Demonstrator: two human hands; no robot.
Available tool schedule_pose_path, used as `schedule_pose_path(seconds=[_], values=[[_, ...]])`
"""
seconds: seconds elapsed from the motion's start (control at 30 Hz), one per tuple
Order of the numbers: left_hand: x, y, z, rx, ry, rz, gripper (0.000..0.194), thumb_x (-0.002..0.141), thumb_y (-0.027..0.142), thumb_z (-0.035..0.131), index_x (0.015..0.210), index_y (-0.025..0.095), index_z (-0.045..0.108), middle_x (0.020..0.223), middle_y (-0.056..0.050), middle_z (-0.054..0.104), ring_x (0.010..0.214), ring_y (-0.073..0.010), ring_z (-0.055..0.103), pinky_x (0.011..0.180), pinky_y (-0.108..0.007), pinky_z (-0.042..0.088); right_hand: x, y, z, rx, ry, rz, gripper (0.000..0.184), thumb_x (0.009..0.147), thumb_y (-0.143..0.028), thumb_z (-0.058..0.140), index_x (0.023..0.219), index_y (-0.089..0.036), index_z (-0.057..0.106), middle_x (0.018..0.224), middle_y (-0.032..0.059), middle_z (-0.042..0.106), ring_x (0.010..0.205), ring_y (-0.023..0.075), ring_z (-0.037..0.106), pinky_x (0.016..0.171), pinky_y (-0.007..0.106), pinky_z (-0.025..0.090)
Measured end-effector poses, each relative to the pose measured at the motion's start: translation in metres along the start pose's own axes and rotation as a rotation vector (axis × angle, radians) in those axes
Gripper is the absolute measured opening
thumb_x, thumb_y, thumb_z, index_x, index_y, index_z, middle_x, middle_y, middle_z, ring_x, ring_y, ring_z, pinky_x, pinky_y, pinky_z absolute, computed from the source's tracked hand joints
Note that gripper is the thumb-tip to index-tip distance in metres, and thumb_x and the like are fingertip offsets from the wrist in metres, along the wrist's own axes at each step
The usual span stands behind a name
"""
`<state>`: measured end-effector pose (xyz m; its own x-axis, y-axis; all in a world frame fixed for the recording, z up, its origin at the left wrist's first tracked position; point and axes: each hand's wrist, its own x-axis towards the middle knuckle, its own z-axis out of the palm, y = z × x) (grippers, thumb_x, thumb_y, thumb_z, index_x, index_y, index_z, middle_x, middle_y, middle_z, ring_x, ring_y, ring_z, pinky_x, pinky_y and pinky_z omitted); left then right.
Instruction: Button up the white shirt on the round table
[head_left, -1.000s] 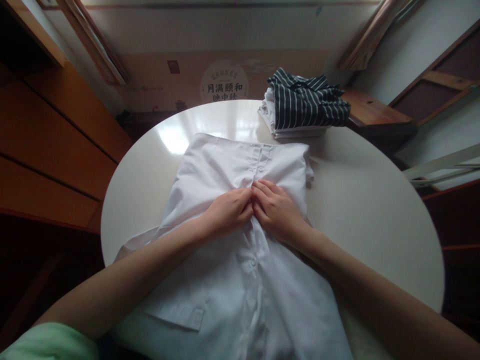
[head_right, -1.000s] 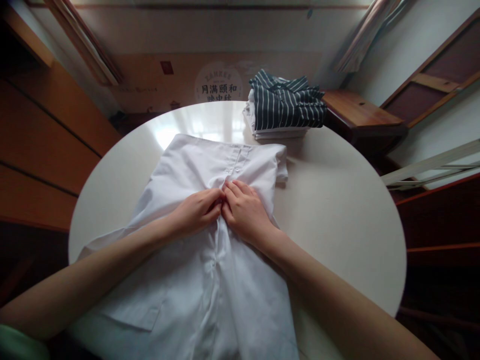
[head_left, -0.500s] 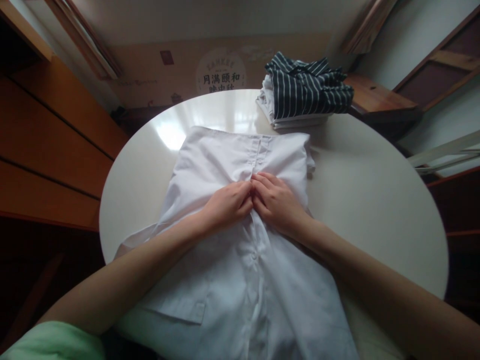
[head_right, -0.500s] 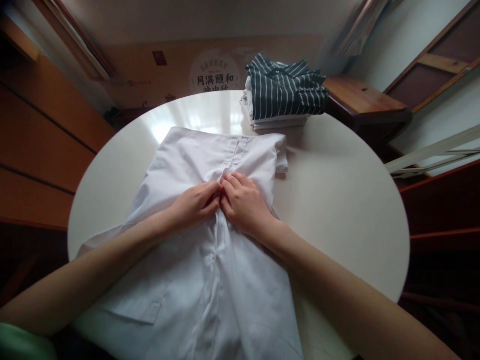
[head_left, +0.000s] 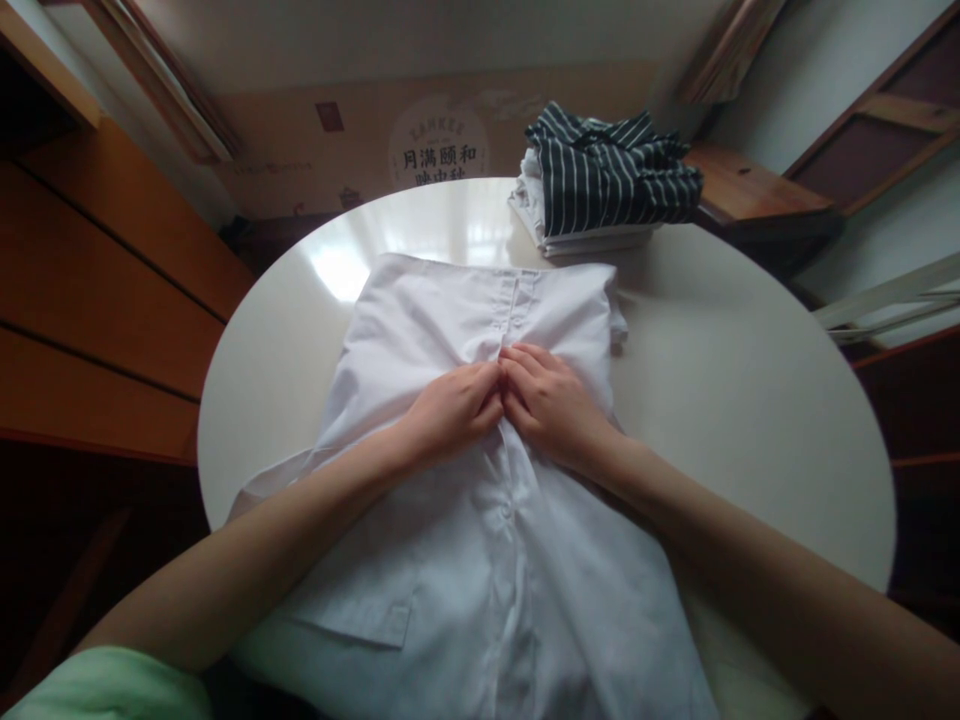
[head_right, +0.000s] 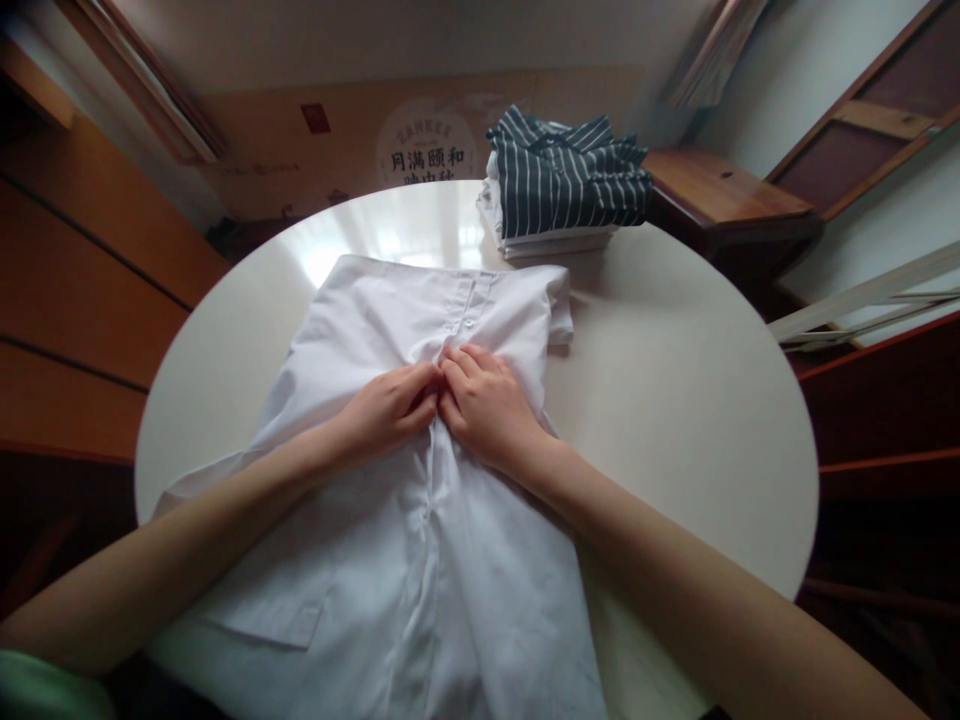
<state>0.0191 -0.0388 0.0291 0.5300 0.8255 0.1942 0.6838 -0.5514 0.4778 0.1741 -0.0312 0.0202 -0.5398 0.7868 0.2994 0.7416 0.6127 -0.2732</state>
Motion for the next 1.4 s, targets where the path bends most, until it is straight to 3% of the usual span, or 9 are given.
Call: schedule_pose_path(seconds=[0.9,1.4], values=[[0.0,-0.0004,0.0005,0.007,0.004,0.024,0.011,0.08,0.018,0.037,0.086,0.015,0.046,0.085,-0.004,0.057,0.077,-0.0147,0.052,0.072,-0.027,0.043,0.0008,-0.0003,-0.0003,-0.01,0.007,-0.017,0.033,0.081,-0.021,0.04,0.108,-0.01,0.054,0.118,0.0141,0.054,0.114,0.0243,0.042,0.095,0.041,0.035],[-0.0007,-0.001,0.0007,0.012,0.034,0.036,0.007,0.08,0.018,0.038,0.08,0.016,0.044,0.079,-0.003,0.055,0.068,-0.0127,0.049,0.065,-0.025,0.042,0.0012,0.0009,0.0014,-0.024,0.018,-0.036,0.032,0.081,-0.021,0.039,0.107,-0.009,0.055,0.117,0.0131,0.054,0.112,0.0243,0.043,0.095,0.039,0.036]])
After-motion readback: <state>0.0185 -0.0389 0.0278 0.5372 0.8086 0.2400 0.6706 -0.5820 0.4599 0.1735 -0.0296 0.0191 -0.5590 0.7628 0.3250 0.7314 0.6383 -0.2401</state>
